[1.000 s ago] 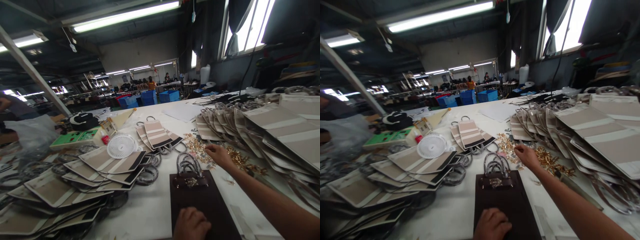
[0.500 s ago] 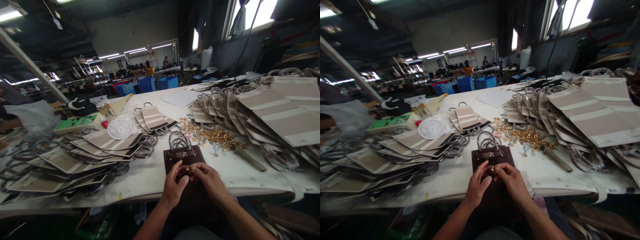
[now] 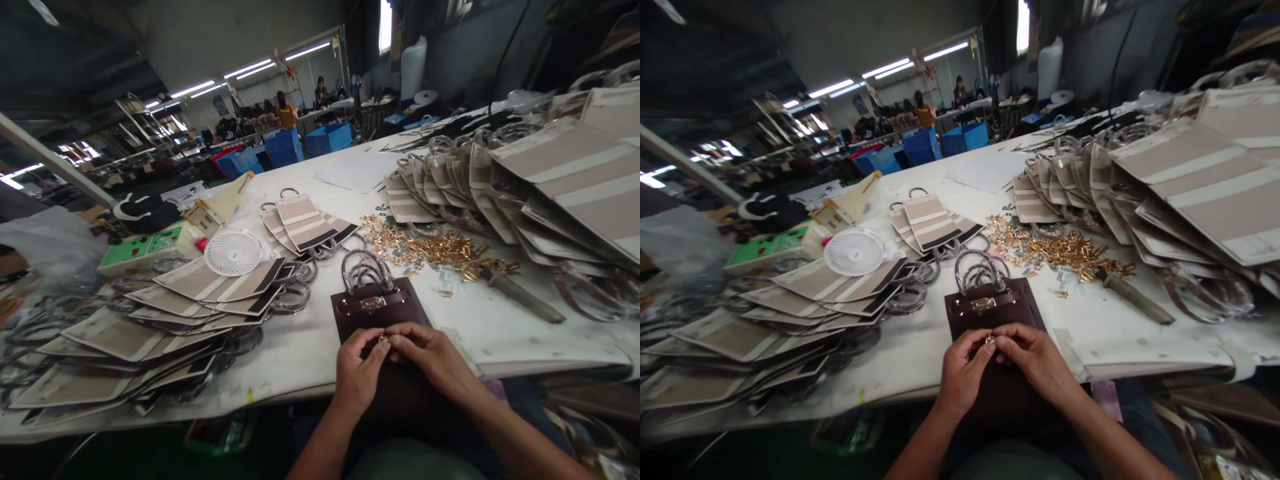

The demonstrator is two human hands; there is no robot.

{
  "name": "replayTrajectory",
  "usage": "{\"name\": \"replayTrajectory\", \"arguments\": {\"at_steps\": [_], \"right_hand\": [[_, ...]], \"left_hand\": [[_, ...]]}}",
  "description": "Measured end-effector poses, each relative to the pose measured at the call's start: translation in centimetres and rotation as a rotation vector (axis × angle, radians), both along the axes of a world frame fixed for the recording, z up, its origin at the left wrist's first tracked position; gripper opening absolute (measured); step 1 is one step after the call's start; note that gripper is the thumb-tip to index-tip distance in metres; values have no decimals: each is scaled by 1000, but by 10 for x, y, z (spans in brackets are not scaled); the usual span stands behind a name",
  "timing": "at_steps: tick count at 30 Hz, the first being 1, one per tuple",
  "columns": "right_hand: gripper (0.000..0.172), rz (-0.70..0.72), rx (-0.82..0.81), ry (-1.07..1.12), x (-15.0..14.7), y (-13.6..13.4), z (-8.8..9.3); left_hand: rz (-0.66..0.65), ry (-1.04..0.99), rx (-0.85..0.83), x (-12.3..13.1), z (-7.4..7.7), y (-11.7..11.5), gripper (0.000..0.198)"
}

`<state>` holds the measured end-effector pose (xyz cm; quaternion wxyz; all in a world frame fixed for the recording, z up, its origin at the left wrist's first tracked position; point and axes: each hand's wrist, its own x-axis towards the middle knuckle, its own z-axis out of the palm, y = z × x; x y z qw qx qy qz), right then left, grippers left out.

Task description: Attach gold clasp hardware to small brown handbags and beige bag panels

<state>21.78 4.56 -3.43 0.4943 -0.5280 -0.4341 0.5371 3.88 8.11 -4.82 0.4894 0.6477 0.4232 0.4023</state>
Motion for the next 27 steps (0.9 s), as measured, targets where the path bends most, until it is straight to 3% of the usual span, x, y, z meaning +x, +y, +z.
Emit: {"name": "replayTrajectory", "arguments": {"at_steps": [3, 12, 22, 27], "right_hand": [[42, -96, 13, -41, -3, -2, -5], [16, -71, 236, -233, 1, -7, -11], [13, 173, 249, -245, 20, 1, 1], [19, 166, 346, -225, 20, 0, -5]], "left_hand": [[53, -56, -76, 0, -7, 2, 23], [41, -123, -166, -3, -7, 6, 25], [-31, -137, -213, -1, 4, 6, 23], [-44, -88, -208, -3, 3, 6, 26]]}}
